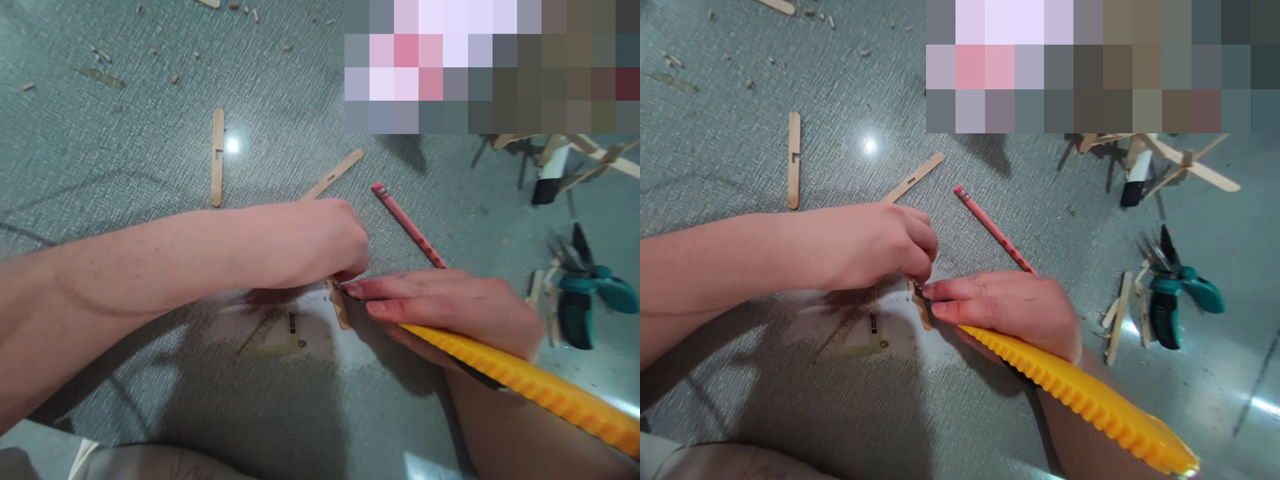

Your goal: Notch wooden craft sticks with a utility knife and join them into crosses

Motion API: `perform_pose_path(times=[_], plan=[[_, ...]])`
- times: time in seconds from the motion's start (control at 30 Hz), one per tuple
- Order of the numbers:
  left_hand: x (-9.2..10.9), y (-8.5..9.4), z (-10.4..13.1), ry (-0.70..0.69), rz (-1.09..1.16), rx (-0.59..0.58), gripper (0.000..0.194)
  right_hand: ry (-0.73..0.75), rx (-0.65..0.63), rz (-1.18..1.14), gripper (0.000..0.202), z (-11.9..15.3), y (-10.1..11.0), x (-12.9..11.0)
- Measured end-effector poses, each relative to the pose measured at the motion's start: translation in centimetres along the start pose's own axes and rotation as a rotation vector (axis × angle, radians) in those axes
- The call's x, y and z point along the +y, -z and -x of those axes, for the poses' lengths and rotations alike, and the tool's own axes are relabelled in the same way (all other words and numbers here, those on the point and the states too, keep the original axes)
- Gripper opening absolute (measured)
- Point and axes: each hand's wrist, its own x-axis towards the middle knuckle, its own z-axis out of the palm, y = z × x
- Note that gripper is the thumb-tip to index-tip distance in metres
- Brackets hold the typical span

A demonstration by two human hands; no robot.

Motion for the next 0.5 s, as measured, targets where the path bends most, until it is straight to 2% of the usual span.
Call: perform_pose_path(times=[0.1,0.2,0.33,0.5], plan=[[-0.3,0.0,0.1,-0.044,0.014,0.036,0.023,0.1,0.053,-0.007,0.031,-1.0,-0.2,-0.3],[-0.7,-0.2,0.1,-0.095,0.001,0.07,0.022,0.117,0.112,0.033,0.026,-2.0,-0.5,-0.9],[-0.4,-0.2,0.2,-0.148,-0.107,0.155,0.018,0.09,0.118,0.059,0.022,-2.3,-0.7,-1.4],[0.0,0.3,0.4,-0.115,-0.187,0.088,0.015,0.107,0.11,0.038,0.018,-2.3,-0.6,-1.4]])
